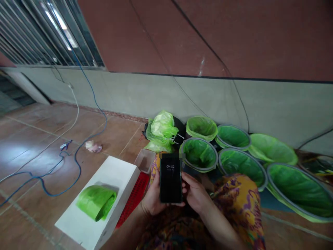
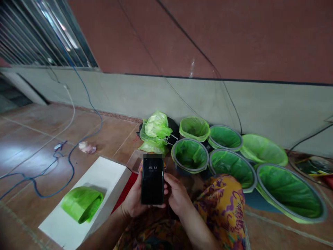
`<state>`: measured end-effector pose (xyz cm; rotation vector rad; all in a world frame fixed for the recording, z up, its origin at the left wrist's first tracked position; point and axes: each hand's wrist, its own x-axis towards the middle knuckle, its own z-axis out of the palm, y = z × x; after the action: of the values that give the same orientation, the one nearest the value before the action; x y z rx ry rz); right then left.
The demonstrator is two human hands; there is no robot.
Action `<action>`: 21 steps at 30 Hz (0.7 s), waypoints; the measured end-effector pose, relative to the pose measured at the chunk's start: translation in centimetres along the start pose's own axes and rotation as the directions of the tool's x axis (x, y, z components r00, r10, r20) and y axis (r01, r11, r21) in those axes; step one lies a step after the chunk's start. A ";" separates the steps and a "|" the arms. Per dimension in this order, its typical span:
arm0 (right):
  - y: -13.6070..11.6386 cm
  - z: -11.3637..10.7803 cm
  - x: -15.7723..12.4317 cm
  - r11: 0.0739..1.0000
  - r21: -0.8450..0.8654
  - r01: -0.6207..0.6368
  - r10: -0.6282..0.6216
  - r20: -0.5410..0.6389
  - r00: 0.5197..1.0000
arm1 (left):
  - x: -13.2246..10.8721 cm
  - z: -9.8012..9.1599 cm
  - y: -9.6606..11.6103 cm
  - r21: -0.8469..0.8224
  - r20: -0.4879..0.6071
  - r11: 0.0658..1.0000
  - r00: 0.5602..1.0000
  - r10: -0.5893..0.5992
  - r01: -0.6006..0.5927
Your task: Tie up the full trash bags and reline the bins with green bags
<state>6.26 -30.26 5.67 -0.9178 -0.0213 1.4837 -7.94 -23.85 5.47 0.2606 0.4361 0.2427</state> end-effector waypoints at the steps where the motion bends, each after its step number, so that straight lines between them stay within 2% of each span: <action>1: 0.0 -0.4 0.0 1.000 0.018 -0.010 0.010 -0.005 1.000 | 0.3 0.0 -0.2 0.014 0.001 1.000 1.000 0.003 -0.003; 9: 0.1 -1.4 0.5 0.997 0.068 -0.021 0.022 -0.009 1.000 | 1.6 -0.7 -0.7 0.075 -0.005 0.997 1.000 -0.013 0.013; 15: 0.1 -1.8 1.1 0.995 0.071 -0.064 0.069 -0.062 0.996 | 2.6 -1.6 -1.0 0.055 0.067 0.999 0.998 -0.001 -0.002; 21: 0.1 -2.6 1.4 0.993 0.102 -0.064 0.077 -0.125 0.989 | 3.3 -0.8 -1.3 0.088 0.018 0.996 0.999 -0.026 0.025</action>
<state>7.80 -30.43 3.19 -0.9409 0.1791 1.4742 -5.13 -24.00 3.11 0.3430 0.4311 0.1962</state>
